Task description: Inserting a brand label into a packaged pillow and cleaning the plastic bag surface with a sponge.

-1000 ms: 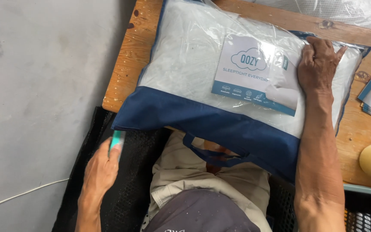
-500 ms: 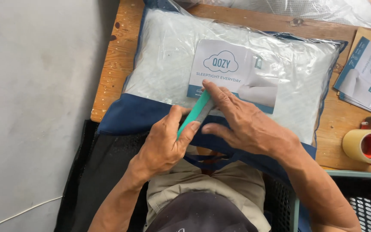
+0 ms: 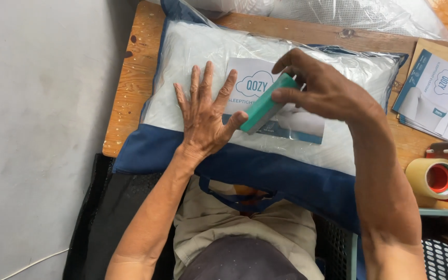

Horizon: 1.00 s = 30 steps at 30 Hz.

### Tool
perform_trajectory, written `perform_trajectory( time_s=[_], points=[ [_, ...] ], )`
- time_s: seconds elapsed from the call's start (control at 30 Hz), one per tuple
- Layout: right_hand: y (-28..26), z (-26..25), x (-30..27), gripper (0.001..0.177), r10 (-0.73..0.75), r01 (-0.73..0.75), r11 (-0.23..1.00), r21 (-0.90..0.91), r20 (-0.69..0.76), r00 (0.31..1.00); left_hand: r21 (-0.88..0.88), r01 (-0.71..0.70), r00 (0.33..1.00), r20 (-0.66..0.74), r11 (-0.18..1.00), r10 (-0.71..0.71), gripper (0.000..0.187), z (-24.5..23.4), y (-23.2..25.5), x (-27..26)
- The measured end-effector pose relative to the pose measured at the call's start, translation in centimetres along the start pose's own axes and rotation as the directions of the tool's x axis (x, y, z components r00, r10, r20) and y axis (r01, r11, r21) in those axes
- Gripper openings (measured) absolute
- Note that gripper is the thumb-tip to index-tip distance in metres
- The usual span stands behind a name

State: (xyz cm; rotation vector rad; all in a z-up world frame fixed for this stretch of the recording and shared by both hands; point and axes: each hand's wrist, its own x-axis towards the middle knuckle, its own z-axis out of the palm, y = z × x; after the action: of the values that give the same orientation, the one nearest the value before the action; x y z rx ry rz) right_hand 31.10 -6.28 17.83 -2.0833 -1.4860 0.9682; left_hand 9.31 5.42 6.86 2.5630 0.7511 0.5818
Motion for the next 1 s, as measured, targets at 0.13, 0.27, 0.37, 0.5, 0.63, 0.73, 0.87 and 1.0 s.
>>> perform_trajectory(
  time_s=[0.13, 0.27, 0.37, 0.5, 0.63, 0.73, 0.87, 1.0],
  points=[
    [-0.4, -1.3, 2.5, 0.047, -0.021, 0.003, 0.977, 0.215, 0.080, 0.997, 0.054, 0.028, 0.996, -0.089, 0.998, -0.023, 0.080, 1.6, -0.6, -0.6],
    [3.3, -1.4, 3.0, 0.037, -0.256, 0.251, 0.815, 0.522, -0.064, 0.964, 0.119, 0.037, 0.990, -0.137, 0.992, -0.020, 0.076, 2.2, -1.0, -0.9],
    [6.8, -1.2, 2.0, 0.030, -0.053, 0.189, 0.884, 0.428, -0.309, 0.950, 0.162, 0.058, 0.987, -0.156, 0.985, -0.033, 0.079, 3.1, -1.4, -1.0],
    [13.0, -1.9, -0.6, 0.038, 0.040, -0.106, 0.990, -0.088, -0.550, 0.834, 0.145, 0.072, 0.985, -0.165, 0.987, -0.047, 0.080, 3.4, -1.5, -0.8],
    [16.4, -3.4, -4.6, 0.057, 0.312, -0.521, 0.843, -0.131, -0.670, 0.673, 0.059, 0.131, 0.981, -0.151, 0.990, -0.121, 0.085, 1.9, -1.8, 0.2],
    [16.7, -2.8, -6.4, 0.044, 0.654, -0.617, 0.731, 0.290, -0.555, 0.514, -0.061, 0.389, 0.912, -0.112, 0.919, -0.394, 0.099, -0.8, -3.9, 3.1],
    [21.3, -0.8, -5.0, 0.011, 0.842, -0.143, 0.225, 0.964, -0.119, 0.526, -0.152, 0.783, 0.621, 0.242, 0.603, -0.745, 0.134, -5.5, -7.3, 7.6],
    [16.6, -1.5, -3.7, 0.008, 0.822, 0.163, 0.085, 0.983, -0.162, 0.545, -0.322, 0.878, 0.467, 0.420, 0.353, -0.778, 0.136, -6.4, -6.1, 9.2]
  ],
)
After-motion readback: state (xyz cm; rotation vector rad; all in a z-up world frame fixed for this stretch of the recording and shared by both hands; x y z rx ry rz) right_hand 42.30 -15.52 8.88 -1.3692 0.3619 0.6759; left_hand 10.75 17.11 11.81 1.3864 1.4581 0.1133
